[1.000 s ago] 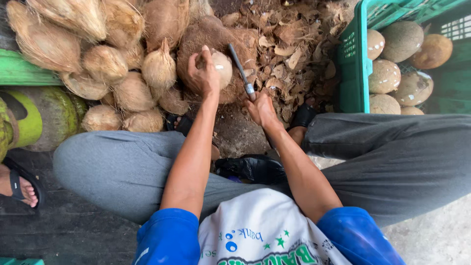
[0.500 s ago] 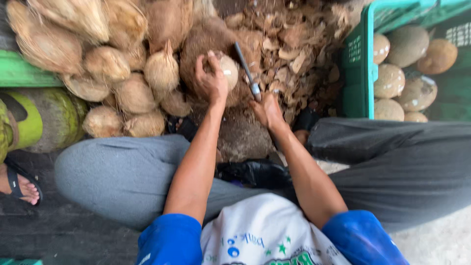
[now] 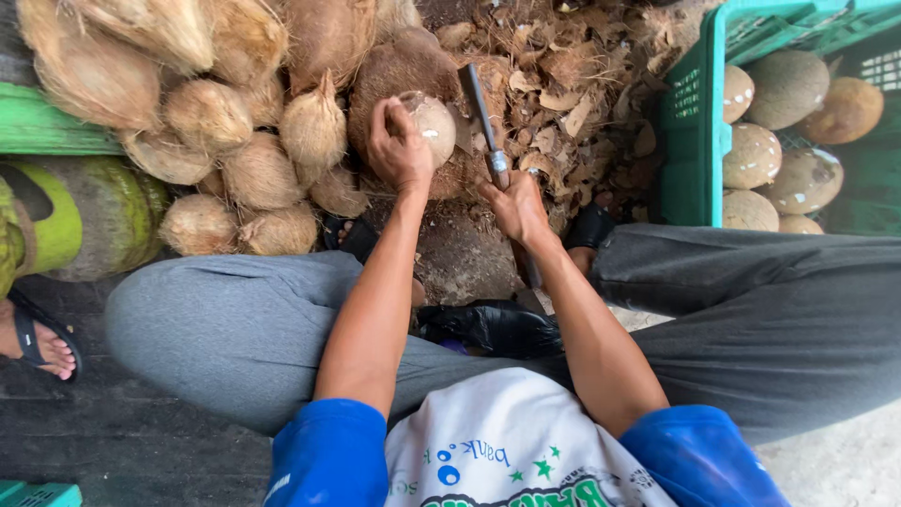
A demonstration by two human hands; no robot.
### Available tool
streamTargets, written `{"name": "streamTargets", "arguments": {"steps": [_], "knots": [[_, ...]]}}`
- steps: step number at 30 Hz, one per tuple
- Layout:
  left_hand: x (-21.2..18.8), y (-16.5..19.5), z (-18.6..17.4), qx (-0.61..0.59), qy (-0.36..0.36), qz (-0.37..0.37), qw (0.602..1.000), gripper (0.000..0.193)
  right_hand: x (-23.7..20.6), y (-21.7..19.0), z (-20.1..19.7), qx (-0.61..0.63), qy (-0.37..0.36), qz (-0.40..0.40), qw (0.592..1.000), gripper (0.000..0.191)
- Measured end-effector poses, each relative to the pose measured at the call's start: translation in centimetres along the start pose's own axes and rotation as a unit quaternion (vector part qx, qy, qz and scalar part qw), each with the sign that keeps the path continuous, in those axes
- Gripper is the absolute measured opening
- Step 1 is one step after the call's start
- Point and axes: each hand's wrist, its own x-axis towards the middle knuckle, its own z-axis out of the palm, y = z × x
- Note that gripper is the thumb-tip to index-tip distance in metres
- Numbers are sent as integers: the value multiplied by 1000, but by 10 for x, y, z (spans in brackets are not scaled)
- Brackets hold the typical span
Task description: The person sits on the ground and uses a machete to strip the outer husk off coconuts, chopping away fibrous layers and rotating each coconut to trim different sides, with piles of unhusked coconuts nearby and a crate of husked coconuts beside them.
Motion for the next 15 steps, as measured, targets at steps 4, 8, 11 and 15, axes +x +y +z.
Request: {"name": "streamTargets", "arguments": {"steps": [4,8,11,15], "knots": [[10,1,-6,20,-4,37,999,70,7,13,-3,32,-25,-20,999,21],[7,8,-8,92,42,7,995,87,6,10,-2,1,3,5,1000,31],[0,9,-9,157,49,165,972,85,1,-1,-3,39,12,-35,999,33],[11,0,-24,126,-7,113,986,87,-8,-14,0,105,-7,-56,993,35]]}}
